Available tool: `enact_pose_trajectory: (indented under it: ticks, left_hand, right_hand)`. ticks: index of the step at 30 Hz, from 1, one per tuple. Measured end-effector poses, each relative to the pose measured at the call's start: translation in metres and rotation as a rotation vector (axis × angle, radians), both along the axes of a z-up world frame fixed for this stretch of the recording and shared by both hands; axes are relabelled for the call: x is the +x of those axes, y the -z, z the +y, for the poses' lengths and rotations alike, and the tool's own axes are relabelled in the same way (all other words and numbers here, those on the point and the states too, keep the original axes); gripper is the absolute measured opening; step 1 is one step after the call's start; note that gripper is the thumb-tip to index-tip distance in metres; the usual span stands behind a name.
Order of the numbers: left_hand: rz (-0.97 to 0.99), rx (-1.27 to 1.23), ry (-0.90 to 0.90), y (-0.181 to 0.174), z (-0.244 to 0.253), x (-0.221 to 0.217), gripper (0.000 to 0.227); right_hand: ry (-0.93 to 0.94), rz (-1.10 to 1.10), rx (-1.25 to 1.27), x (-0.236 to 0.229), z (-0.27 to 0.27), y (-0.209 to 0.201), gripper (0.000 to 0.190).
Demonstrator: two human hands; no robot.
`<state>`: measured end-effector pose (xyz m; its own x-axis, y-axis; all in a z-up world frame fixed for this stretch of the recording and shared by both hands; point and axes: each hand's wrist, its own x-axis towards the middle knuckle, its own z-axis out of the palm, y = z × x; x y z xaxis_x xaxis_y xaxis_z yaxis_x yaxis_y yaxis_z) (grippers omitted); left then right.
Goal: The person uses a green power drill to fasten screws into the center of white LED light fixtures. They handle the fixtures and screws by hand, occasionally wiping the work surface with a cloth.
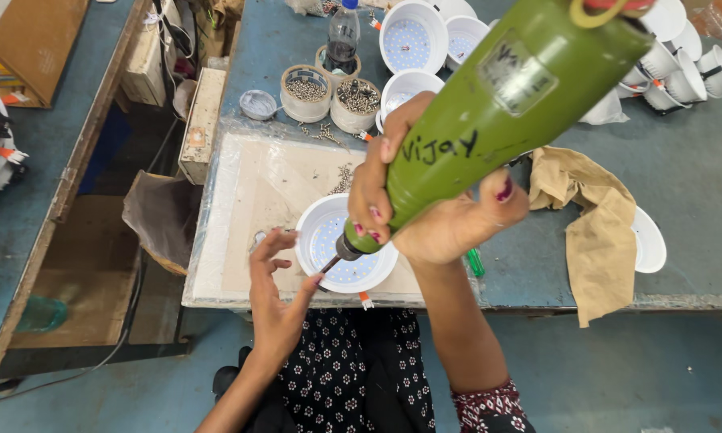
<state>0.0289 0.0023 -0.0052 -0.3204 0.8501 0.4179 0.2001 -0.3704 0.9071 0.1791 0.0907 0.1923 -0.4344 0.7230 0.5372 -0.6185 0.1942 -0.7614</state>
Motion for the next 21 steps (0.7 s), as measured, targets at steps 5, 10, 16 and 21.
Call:
enact_pose_trajectory:
  ticks: [5, 10, 16, 21]
  left_hand:
    - [-0.008, -0.345, -0.049, 0.005, 0.000, -0.008, 0.059]
    - [-0.008, -0.568, 0.133, -0.011, -0.004, 0.000, 0.071]
    - [-0.152, -0.745, 0.221, -0.032, 0.008, 0.015, 0.073]
    - [-0.127, -0.735, 0.282, -0.032, 0.014, 0.004, 0.062]
  right_hand:
    - [0.092, -0.021, 0.066, 0.006, 0.004, -0.006, 0.082]
    - [0.120, 0.073, 0.073, 0.013, 0.014, 0.002, 0.082]
    - [0.150, 0.056, 0.074, 0.018, 0.016, 0.013, 0.083]
    - [0.071, 0.072, 0.064, 0.028, 0.020, 0.014, 0.080]
